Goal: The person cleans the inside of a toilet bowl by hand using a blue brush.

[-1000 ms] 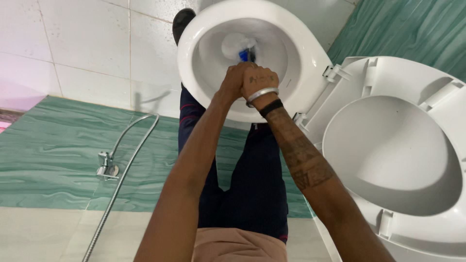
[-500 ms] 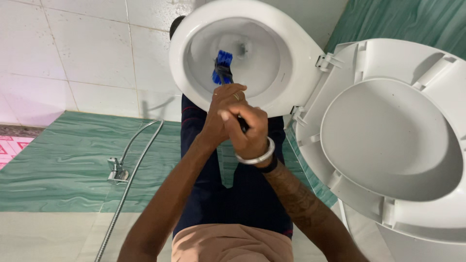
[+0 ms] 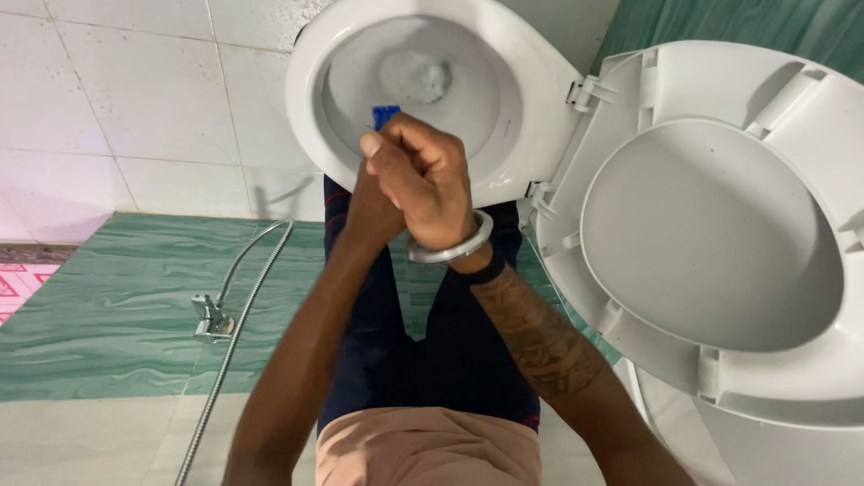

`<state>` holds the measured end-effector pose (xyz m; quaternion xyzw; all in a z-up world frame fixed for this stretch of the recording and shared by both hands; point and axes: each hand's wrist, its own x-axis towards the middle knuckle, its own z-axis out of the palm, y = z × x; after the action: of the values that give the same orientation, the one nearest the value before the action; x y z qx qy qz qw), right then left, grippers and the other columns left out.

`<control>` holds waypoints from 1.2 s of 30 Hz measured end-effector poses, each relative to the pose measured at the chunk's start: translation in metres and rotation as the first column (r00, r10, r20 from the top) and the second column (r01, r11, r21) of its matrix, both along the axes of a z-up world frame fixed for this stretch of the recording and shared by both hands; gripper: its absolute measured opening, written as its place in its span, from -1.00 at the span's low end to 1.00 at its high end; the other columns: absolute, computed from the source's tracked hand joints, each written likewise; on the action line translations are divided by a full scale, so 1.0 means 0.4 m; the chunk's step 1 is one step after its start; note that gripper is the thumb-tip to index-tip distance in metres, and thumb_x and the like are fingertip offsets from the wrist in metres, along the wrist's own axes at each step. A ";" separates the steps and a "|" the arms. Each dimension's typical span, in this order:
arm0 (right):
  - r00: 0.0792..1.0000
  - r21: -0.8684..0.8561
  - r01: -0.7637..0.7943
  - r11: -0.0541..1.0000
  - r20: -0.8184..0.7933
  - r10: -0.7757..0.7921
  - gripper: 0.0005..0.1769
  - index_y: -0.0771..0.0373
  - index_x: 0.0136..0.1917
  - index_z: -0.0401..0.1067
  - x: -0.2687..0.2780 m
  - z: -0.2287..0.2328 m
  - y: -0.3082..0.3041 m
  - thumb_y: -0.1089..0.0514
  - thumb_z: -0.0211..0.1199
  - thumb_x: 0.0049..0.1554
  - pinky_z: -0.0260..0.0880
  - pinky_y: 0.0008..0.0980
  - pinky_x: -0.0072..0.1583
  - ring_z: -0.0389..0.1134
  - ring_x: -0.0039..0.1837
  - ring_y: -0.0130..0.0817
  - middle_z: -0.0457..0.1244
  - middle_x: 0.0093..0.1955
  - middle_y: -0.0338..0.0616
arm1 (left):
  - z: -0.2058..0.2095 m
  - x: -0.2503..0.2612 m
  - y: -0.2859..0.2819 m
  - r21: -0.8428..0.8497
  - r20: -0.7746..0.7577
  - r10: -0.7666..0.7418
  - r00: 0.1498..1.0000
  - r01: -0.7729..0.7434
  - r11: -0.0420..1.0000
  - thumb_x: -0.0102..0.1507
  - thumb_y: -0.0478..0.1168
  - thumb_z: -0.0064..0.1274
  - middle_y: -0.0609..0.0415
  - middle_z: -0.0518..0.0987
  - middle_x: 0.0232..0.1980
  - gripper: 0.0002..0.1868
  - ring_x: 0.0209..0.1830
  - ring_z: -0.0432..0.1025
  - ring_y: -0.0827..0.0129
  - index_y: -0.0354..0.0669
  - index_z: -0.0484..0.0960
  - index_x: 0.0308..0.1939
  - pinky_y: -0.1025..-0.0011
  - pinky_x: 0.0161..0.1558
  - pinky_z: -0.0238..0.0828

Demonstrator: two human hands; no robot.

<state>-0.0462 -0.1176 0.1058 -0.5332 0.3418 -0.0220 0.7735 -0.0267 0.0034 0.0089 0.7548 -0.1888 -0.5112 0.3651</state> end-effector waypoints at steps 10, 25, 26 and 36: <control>0.852 -0.631 -0.494 0.599 -0.213 0.478 -0.67 0.19 -0.36 0.41 0.104 -0.030 0.096 0.05 0.28 0.20 0.03 -0.32 -0.39 0.09 -0.59 -0.44 0.17 -0.63 -0.22 | -0.035 -0.118 -0.076 -0.381 -0.511 0.748 0.423 -0.892 0.244 0.43 -0.29 0.07 -0.04 0.48 -0.16 -0.88 -0.10 0.41 0.29 -0.29 0.49 -0.09 0.23 0.22 0.41; 0.882 -0.761 -0.408 0.505 -0.186 0.432 -0.74 0.15 -0.29 0.45 0.107 -0.044 0.065 0.03 0.23 0.18 0.13 -0.38 -0.35 0.16 -0.55 -0.49 0.17 -0.59 -0.32 | 0.027 -0.114 -0.139 -0.357 -0.546 0.644 0.536 -0.844 0.400 0.40 -0.20 0.03 0.01 0.52 -0.17 -0.84 -0.12 0.43 0.36 -0.25 0.51 -0.09 0.30 0.10 0.42; 0.881 -0.786 -0.388 0.481 -0.163 0.444 -0.74 0.13 -0.31 0.46 0.093 -0.041 0.086 -0.02 0.26 0.12 0.15 -0.33 -0.30 0.17 -0.55 -0.46 0.18 -0.62 -0.32 | 0.015 -0.118 -0.116 -0.340 -0.547 0.649 0.528 -0.849 0.404 0.39 -0.19 0.03 0.02 0.52 -0.17 -0.83 -0.12 0.43 0.36 -0.24 0.51 -0.09 0.30 0.09 0.42; 0.940 -0.424 -0.333 0.843 -0.083 0.330 -0.69 0.27 -0.25 0.38 0.054 -0.039 -0.033 0.14 0.20 0.33 0.15 -0.34 -0.33 0.16 -0.44 -0.32 0.21 -0.45 -0.12 | -0.058 -0.008 -0.124 -0.323 -0.367 0.438 0.821 -0.554 0.767 0.37 -0.13 0.00 0.05 0.55 -0.17 -0.79 -0.14 0.45 0.41 -0.22 0.52 -0.09 0.35 0.01 0.43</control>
<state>-0.0248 -0.1308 0.0901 -0.7420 0.2339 0.0386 0.6270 -0.0300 -0.0461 -0.0143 0.6048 -0.0334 -0.4409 0.6624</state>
